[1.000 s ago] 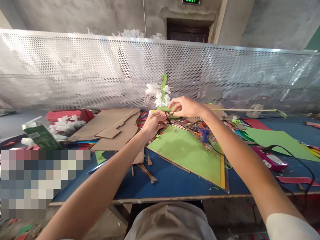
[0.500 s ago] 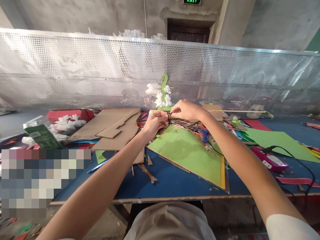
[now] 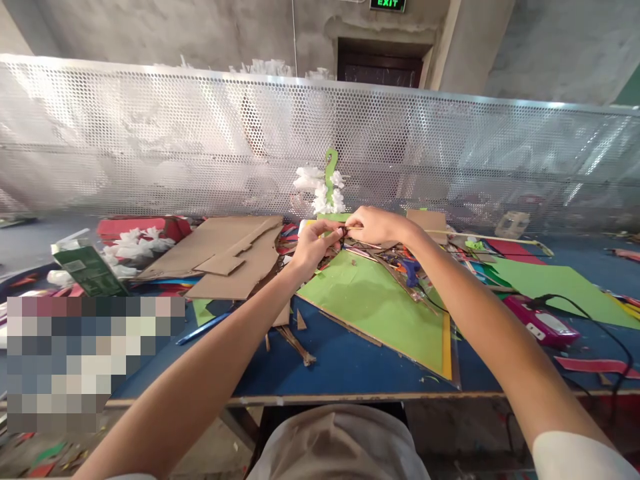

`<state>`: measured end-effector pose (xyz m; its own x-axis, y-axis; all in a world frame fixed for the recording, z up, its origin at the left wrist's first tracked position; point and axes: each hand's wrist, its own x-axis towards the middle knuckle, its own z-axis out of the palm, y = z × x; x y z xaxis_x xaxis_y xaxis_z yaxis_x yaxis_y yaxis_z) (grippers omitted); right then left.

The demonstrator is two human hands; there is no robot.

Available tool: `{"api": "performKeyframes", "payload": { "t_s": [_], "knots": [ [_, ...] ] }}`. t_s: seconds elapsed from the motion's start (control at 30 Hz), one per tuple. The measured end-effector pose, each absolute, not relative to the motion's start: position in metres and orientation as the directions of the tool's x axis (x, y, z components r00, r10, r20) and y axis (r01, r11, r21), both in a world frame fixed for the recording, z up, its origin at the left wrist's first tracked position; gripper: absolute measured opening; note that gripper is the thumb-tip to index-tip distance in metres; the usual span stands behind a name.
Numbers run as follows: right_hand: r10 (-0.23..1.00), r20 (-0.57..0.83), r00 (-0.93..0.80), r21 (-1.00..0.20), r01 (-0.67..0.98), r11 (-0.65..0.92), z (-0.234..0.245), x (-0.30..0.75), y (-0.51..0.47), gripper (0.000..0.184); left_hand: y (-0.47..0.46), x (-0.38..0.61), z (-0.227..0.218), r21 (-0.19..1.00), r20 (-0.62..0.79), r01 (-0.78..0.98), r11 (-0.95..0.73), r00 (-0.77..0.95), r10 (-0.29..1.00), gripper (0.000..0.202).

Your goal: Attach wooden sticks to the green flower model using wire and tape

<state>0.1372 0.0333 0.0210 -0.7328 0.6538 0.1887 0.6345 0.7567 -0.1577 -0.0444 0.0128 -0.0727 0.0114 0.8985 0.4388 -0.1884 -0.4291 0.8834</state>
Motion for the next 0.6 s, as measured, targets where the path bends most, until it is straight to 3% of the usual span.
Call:
{"api": "performKeyframes", "payload": {
  "t_s": [0.13,0.27,0.43,0.6],
  "knots": [
    [0.668,0.209,-0.714,-0.202,0.637,0.744,0.0236,0.1377,0.0292,0.007,0.0122,-0.0449,-0.0705,0.898,0.396,-0.206,-0.39,-0.013,0.918,0.041],
    [0.677,0.231,-0.699,-0.308,0.607,0.732,0.0258,0.1394,0.024,0.034,0.0108,-0.0468,-0.0684,0.919,0.339,-0.215,-0.329,0.008,0.941,0.042],
    [0.653,0.258,-0.712,-0.278,0.592,0.756,0.026,0.1402,0.0278,0.019,0.0092,-0.0471,-0.0661,0.916,0.332,-0.262,-0.305,0.066,0.941,0.035],
    [0.648,0.289,-0.705,-0.225,0.608,0.761,0.0262,0.1397,0.0298,0.019,0.0107,-0.0491,-0.0649,0.916,0.309,-0.305,-0.261,0.121,0.943,0.018]
  ]
}}
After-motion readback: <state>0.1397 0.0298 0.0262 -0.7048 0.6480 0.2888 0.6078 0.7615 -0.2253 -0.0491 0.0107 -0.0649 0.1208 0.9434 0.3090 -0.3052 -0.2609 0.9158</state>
